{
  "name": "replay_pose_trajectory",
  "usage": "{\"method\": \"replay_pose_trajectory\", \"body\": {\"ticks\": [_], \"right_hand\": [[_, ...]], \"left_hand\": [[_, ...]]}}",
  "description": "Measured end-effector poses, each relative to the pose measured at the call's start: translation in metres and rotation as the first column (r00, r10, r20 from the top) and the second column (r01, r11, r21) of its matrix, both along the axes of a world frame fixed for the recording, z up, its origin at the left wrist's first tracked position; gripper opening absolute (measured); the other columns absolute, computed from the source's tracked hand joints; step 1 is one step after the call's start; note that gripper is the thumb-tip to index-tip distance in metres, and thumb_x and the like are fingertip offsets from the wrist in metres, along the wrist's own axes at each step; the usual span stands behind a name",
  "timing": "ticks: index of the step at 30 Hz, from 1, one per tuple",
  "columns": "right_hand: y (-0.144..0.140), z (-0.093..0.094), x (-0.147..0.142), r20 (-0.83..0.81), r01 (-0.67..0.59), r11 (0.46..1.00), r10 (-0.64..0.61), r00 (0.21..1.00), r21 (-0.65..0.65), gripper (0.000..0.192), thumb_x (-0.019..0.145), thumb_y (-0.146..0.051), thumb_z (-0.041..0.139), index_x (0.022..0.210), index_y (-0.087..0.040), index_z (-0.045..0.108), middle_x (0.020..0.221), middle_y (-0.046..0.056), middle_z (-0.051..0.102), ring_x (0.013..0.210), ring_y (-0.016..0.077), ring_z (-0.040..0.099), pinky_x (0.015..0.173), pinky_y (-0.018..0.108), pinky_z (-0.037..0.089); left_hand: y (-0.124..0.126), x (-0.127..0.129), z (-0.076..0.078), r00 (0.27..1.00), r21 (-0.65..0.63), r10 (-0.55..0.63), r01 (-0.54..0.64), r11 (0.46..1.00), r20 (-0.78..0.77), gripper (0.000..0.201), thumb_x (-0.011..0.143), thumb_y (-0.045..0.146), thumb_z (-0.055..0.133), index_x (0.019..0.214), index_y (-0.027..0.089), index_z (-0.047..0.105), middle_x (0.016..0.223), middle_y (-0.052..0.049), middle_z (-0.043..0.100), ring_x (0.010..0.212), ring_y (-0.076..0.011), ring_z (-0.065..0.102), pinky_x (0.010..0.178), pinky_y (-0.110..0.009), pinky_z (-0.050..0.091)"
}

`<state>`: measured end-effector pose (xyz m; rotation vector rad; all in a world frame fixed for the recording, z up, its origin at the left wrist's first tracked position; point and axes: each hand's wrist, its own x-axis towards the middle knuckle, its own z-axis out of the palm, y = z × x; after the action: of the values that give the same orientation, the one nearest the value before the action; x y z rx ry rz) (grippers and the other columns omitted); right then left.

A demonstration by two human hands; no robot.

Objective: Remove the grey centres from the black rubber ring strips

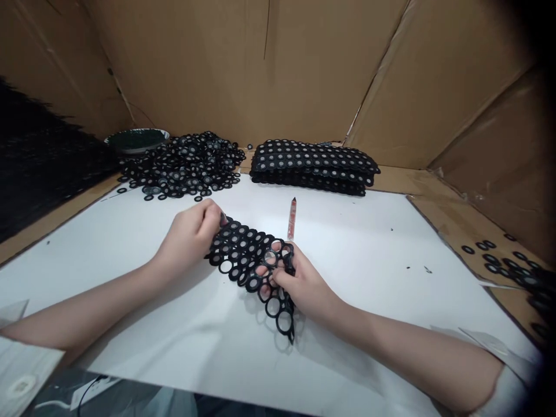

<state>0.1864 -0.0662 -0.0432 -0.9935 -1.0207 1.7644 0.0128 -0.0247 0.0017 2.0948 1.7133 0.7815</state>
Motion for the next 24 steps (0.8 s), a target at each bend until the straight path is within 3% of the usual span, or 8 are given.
{"method": "replay_pose_trajectory", "body": {"ticks": [3,6,11,16,20,24], "right_hand": [[0.001,0.003,-0.001,0.013,0.007,1.0,-0.007,1.0,-0.022,0.031,0.07,-0.014,0.05,0.095,-0.023,0.034,0.078,-0.003,0.054,0.061,0.0087,0.053,0.065,0.031,0.049],[0.001,0.005,-0.002,0.002,0.027,0.999,-0.027,1.0,-0.017,0.031,0.07,-0.014,0.051,0.095,-0.022,0.034,0.078,-0.003,0.053,0.065,0.0097,0.055,0.068,0.031,0.05],[0.001,0.005,0.001,0.025,0.037,0.999,-0.038,0.999,0.017,0.026,0.071,-0.014,0.051,0.092,-0.022,0.037,0.077,-0.004,0.05,0.069,0.0087,0.055,0.069,0.027,0.049],[0.001,0.003,0.0,0.043,0.041,0.998,-0.043,0.998,0.045,0.026,0.071,-0.014,0.051,0.092,-0.022,0.037,0.081,-0.003,0.049,0.074,0.0092,0.055,0.07,0.025,0.047],[0.001,0.004,-0.001,0.047,-0.005,1.0,0.003,0.999,0.027,0.027,0.073,-0.016,0.049,0.094,-0.023,0.034,0.078,-0.004,0.046,0.063,0.0079,0.053,0.055,0.022,0.045],[0.001,0.002,0.001,0.035,0.032,0.999,-0.033,0.999,0.032,0.027,0.072,-0.014,0.048,0.092,-0.024,0.033,0.077,-0.005,0.044,0.06,0.0059,0.048,0.053,0.02,0.04]], "left_hand": [[-0.012,0.004,-0.005,0.968,0.056,-0.157,0.171,0.984,-0.196,0.021,0.084,0.027,0.03,0.073,0.019,0.045,0.057,0.003,0.05,0.05,-0.0107,0.045,0.049,-0.023,0.032],[-0.026,0.011,-0.015,0.861,0.1,-0.279,0.351,0.931,-0.426,0.023,0.084,0.028,0.029,0.071,0.018,0.045,0.061,0.0,0.052,0.05,-0.0113,0.046,0.047,-0.024,0.03],[-0.034,0.014,-0.026,0.794,0.019,-0.388,0.447,0.894,-0.468,0.026,0.087,0.033,0.026,0.072,0.018,0.042,0.063,-0.002,0.056,0.05,-0.0128,0.05,0.044,-0.023,0.031],[-0.031,0.015,-0.025,0.816,-0.119,-0.443,0.431,0.894,-0.371,0.025,0.084,0.042,0.034,0.076,0.019,0.041,0.067,-0.002,0.059,0.053,-0.0156,0.054,0.043,-0.024,0.03],[-0.026,0.017,-0.015,0.906,-0.231,-0.365,0.316,0.92,-0.214,0.028,0.086,0.037,0.028,0.069,0.02,0.041,0.052,0.002,0.052,0.044,-0.0128,0.048,0.043,-0.024,0.027],[-0.013,0.008,0.0,0.98,-0.092,-0.179,0.171,0.981,-0.086,0.03,0.087,0.034,0.027,0.065,0.019,0.042,0.054,0.002,0.049,0.05,-0.0121,0.047,0.047,-0.024,0.03]]}}
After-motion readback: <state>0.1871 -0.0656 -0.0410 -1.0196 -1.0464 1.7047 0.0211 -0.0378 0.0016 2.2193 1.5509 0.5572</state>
